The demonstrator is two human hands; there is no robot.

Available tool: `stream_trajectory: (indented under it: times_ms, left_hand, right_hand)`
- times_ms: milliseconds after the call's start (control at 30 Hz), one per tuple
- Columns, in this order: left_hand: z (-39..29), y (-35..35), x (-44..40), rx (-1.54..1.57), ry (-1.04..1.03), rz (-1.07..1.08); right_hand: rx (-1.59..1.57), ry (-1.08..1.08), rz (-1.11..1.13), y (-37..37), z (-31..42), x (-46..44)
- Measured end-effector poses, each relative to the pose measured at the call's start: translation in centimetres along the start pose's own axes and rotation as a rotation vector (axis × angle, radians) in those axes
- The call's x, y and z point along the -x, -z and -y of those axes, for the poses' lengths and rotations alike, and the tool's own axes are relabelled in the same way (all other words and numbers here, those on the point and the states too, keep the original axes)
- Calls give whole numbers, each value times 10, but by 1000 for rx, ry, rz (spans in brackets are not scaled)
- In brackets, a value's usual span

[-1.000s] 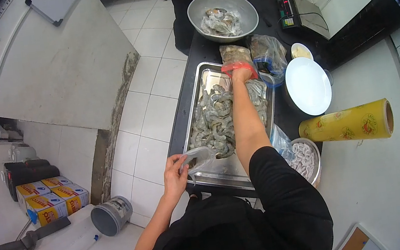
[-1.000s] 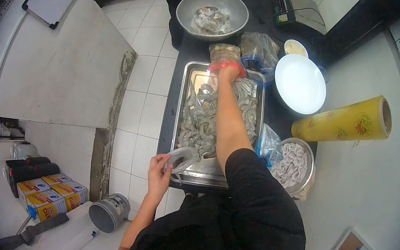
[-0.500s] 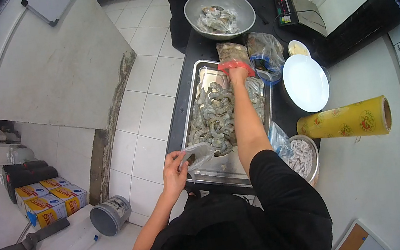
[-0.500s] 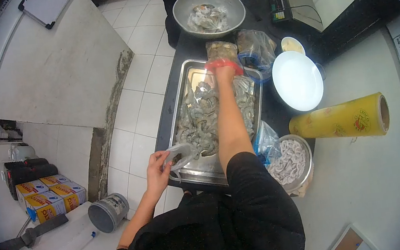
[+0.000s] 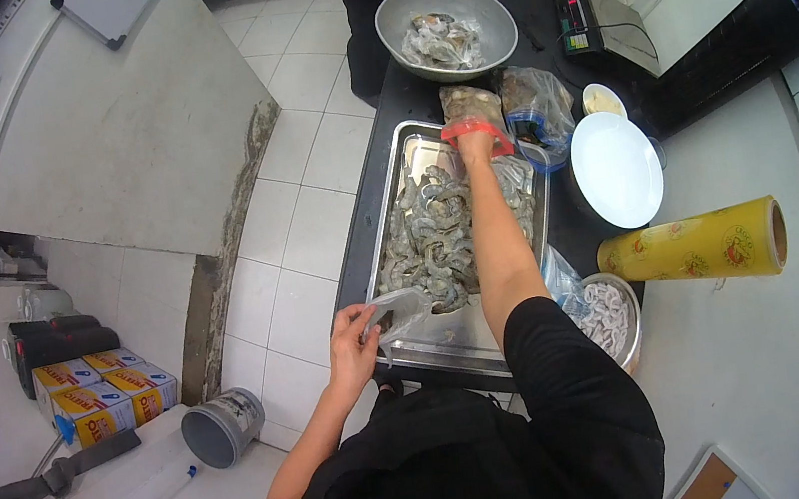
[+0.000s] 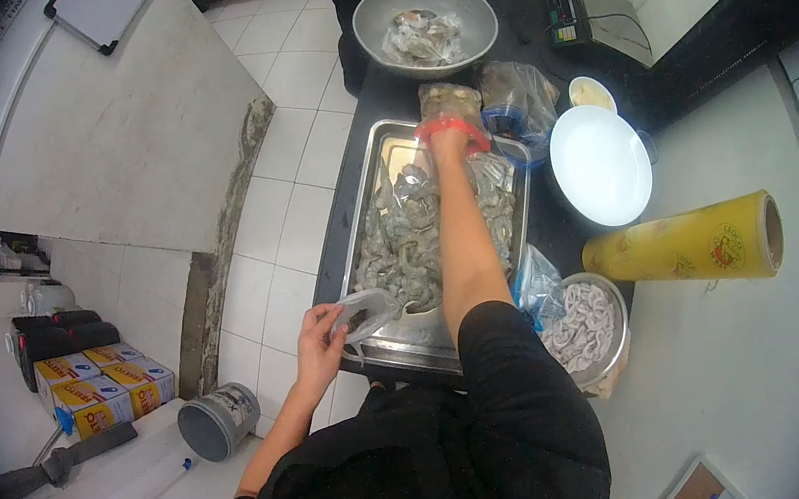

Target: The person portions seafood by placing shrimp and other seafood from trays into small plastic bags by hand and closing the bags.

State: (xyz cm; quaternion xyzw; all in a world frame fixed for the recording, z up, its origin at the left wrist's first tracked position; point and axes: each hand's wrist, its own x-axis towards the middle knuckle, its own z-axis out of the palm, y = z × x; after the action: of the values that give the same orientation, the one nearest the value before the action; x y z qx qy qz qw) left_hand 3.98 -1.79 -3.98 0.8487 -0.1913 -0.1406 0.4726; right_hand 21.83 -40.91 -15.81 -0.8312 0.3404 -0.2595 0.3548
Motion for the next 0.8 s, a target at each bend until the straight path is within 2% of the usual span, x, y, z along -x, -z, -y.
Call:
stream_trajectory:
  times_ms: [33,67,133,267,300,367,400,467,667,733,767,800]
  left_hand:
    - [0,-1,1,14,2,6]
    - [1,-2,1,26,4,12]
    - [1,-3,3,24,14,20]
    - [3,-3,6,32,44,26]
    - [5,-4,7,32,43,27]
    - [7,-6,7,46,3,5]
    - [6,-6,8,44,3,4]
    - [4,-5,9,23,12,18]
    - [4,-3,10,-7,-28,-13]
    - [0,-2,9,7,-1,-16]
    - [-1,-1,8,21,24,-21]
    - [-1,-1,7,27,27,-21]
  right_hand:
    - [-127,-28,-142,-3,0,2]
    - [-128,-32,-144,-4,0,2]
    - [-625,-454,41,3,12,1]
    - [-841,-606,110,0,-1,-5]
    - [-201,-158,130,0,-5,-5]
    - [440,294,135,-3,-12,-6]
    - [14,71,106,7,4,2]
    - [-412,-155,75,13,17,9]
    - [-329,-68,-107,8,-6,9]
    - [-586,-286,-176,-25,-55,6]
    - [-582,-285,-176,-17,-51,16]
    - [-892,-400,-59,0,-42,36]
